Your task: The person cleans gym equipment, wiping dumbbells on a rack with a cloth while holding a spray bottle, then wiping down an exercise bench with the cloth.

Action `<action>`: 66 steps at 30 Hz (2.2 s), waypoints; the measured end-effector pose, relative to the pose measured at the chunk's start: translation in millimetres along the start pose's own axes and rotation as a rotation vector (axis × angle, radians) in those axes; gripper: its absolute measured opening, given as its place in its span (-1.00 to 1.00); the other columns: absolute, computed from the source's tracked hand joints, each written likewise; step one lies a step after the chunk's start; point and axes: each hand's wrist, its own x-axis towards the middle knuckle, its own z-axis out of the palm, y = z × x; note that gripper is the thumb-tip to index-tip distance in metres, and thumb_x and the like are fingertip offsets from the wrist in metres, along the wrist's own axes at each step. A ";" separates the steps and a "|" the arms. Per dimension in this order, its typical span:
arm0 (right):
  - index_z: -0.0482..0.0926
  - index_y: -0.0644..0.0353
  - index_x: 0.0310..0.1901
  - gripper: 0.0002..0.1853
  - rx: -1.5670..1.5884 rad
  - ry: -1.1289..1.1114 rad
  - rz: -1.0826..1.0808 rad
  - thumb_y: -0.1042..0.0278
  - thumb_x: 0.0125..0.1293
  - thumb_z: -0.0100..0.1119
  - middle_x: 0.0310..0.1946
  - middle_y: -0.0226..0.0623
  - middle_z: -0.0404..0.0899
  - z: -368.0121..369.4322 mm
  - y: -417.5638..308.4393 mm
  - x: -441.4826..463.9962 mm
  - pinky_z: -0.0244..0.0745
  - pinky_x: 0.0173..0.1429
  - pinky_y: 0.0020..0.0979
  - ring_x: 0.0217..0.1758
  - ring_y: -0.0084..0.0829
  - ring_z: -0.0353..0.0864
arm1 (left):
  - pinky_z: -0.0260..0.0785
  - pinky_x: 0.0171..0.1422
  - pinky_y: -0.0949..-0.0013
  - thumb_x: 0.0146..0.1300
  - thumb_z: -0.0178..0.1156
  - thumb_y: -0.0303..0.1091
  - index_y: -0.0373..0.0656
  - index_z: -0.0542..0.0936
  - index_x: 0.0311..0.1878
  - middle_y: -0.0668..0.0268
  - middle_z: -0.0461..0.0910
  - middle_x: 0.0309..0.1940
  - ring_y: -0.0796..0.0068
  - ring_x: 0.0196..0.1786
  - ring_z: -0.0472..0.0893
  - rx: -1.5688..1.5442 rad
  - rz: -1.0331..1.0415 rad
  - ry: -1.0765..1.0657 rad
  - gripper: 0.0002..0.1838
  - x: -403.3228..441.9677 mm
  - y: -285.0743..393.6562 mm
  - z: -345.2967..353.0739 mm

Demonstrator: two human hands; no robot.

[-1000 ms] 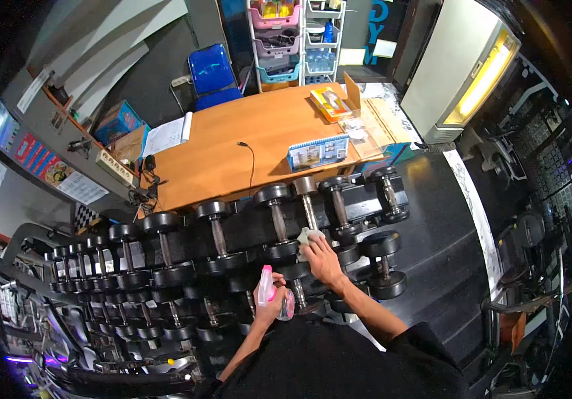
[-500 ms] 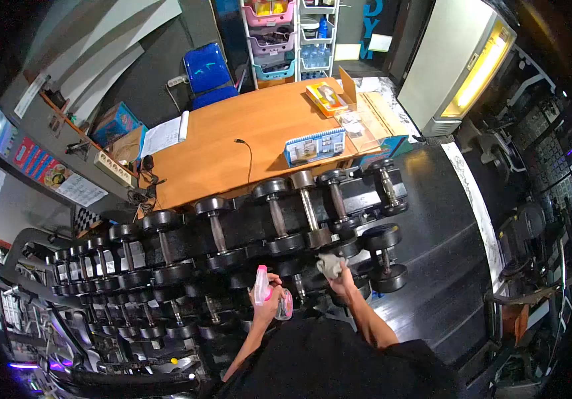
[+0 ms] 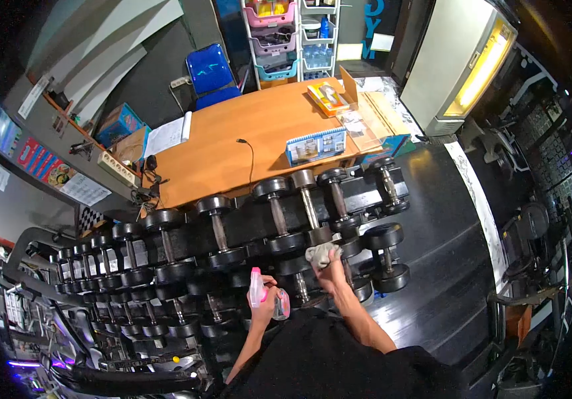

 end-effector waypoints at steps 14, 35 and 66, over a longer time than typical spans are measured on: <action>0.51 0.02 -0.04 -0.58 0.256 0.065 0.255 -0.10 0.45 -0.22 -0.08 -0.31 0.58 -14.1 0.2 74.0 0.47 0.12 -0.11 -0.03 -0.26 0.56 | 0.46 -0.26 0.46 0.16 0.07 -0.67 -0.30 0.48 -0.21 0.29 0.52 -0.36 0.56 -0.36 0.60 0.001 -0.042 -0.230 -0.86 -9.4 1.6 12.9; 0.55 0.21 -0.11 -0.64 0.218 -0.039 0.422 0.16 0.38 -0.18 -0.10 -0.12 0.60 -5.9 -3.7 57.8 0.50 0.13 -0.11 -0.02 -0.12 0.58 | 0.45 -0.36 0.48 0.20 0.09 -0.63 -0.29 0.47 -0.18 0.30 0.54 -0.40 0.60 -0.46 0.58 -0.032 -0.132 -0.234 -0.87 -13.9 -8.4 0.2; 0.57 0.07 -0.04 -0.61 0.022 -0.339 0.151 -0.02 0.40 -0.13 -0.12 -0.30 0.63 20.9 -33.6 -6.1 0.50 0.08 -0.33 -0.04 -0.34 0.61 | 0.43 -0.34 0.47 0.20 0.08 -0.66 -0.29 0.45 -0.12 0.29 0.50 -0.36 0.59 -0.46 0.54 -0.130 -0.171 -0.137 -0.81 -2.1 -9.7 -45.2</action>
